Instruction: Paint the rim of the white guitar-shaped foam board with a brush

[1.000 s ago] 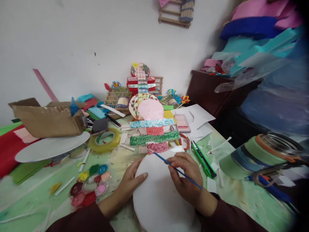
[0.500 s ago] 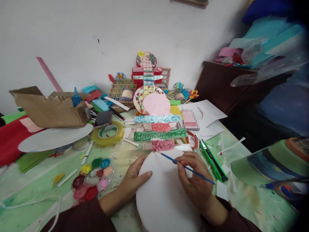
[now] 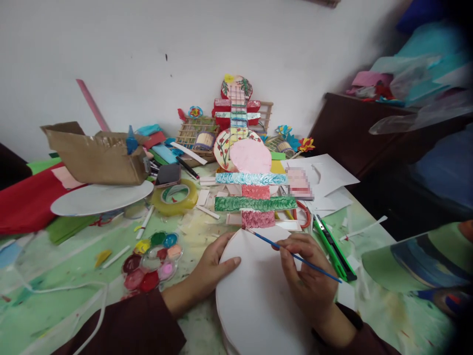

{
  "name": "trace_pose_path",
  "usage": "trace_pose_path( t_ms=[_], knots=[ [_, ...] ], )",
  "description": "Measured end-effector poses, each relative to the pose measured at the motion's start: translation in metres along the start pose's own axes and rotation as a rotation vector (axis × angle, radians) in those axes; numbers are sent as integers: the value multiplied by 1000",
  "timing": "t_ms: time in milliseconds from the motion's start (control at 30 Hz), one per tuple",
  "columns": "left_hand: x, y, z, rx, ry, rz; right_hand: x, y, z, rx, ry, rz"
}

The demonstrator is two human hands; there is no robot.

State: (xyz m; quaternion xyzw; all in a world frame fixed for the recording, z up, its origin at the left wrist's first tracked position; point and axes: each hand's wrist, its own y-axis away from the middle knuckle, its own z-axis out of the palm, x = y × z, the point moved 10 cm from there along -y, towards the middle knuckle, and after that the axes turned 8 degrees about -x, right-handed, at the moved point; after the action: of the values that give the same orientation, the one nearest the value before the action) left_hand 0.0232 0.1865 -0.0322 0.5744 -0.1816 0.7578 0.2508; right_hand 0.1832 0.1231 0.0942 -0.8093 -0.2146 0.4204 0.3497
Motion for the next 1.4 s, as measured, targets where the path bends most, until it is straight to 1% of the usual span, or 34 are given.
trace_pose_path(
  t_ms=[233, 400, 633, 767, 900, 1067, 1167, 1400],
  knots=[
    [-4, 2, 1, 11, 10, -39, 8, 0, -1, 15, -6, 54],
    [-4, 3, 1, 11, 27, -39, 14, 2, -7, 77, -32, 76],
    [0, 2, 0, 22, -28, -38, 27, 4, -16, 157, -57, 166],
    [4, 2, -1, 37, -54, -14, 27, 3, -20, 185, -11, 180],
    [3, 1, -2, 52, -66, -29, 27, 1, -24, 198, 17, 194],
    [0, 2, -2, 50, -43, -56, 33, 2, -30, 222, 37, 216],
    [-1, 3, -4, 75, -57, -67, 36, 2, -33, 226, 69, 235],
    [1, 3, -5, 84, -76, -71, 39, 1, -37, 237, 46, 258]
  ],
)
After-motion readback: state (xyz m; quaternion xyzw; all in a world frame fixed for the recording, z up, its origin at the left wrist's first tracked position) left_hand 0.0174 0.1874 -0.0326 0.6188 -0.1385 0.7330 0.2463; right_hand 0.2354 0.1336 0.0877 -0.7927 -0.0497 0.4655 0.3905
